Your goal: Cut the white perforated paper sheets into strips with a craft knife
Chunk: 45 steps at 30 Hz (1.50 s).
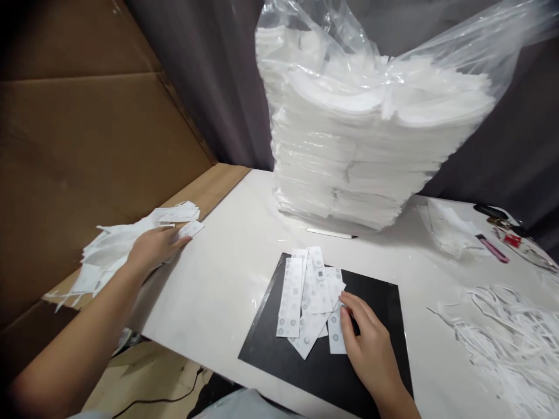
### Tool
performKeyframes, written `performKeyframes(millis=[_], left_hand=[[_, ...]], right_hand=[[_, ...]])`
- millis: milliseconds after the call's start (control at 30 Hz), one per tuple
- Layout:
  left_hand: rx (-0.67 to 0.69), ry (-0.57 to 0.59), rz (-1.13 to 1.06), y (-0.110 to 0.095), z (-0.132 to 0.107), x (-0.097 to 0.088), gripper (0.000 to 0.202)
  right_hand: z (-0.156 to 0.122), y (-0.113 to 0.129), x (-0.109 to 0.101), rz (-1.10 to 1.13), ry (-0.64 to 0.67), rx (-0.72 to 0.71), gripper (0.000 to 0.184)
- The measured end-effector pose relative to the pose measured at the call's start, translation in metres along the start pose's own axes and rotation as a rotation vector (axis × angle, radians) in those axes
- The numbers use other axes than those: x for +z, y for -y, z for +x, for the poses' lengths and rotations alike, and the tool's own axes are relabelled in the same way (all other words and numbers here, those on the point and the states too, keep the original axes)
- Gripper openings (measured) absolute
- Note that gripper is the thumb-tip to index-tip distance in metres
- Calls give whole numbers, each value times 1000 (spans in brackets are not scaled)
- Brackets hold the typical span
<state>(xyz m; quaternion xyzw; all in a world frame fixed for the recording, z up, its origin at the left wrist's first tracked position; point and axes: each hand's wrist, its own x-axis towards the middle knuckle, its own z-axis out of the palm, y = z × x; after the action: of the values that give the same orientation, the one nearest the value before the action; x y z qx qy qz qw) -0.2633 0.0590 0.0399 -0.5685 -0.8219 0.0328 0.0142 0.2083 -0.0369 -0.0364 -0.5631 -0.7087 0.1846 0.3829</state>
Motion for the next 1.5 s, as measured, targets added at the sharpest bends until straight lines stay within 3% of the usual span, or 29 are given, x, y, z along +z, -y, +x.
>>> performKeyframes(millis=[200, 400, 567, 667, 900, 1000, 1100, 1167, 1333, 1400, 1433, 1500], left_hand=[[50, 44, 14, 9, 8, 6, 26], [-53, 1, 8, 26, 31, -21, 33], [-173, 167, -22, 34, 53, -38, 32], [-240, 165, -61, 30, 53, -45, 32], [-163, -18, -432, 22, 36, -77, 30], [-96, -14, -702, 15, 29, -85, 34], [19, 85, -997, -7, 20, -85, 34], [101, 190, -1159, -32, 10, -80, 35], [276, 477, -1388, -127, -34, -47, 45], [380, 653, -1413, -161, -50, -29, 54], [422, 672, -1358, -173, -56, -19, 58], [479, 535, -1098, -185, -55, -3, 67]], right_hand=[[-1, -2, 0, -14, 8, 0, 27], [-1, -1, 2, -5, -15, -32, 26], [-1, -6, 4, -18, -9, -41, 25], [-2, -9, 4, -26, -10, -27, 25], [-3, -7, 5, -18, 6, -30, 26], [-2, -7, 5, -27, 3, -31, 26], [-2, -6, 4, -35, 4, -28, 26], [-1, -5, 3, -41, 5, -30, 26], [2, -2, 2, -49, -15, -46, 25], [3, -1, 2, -49, -15, -39, 26], [4, 0, 2, -50, -14, -34, 26], [5, 0, 1, -48, -13, -23, 25]])
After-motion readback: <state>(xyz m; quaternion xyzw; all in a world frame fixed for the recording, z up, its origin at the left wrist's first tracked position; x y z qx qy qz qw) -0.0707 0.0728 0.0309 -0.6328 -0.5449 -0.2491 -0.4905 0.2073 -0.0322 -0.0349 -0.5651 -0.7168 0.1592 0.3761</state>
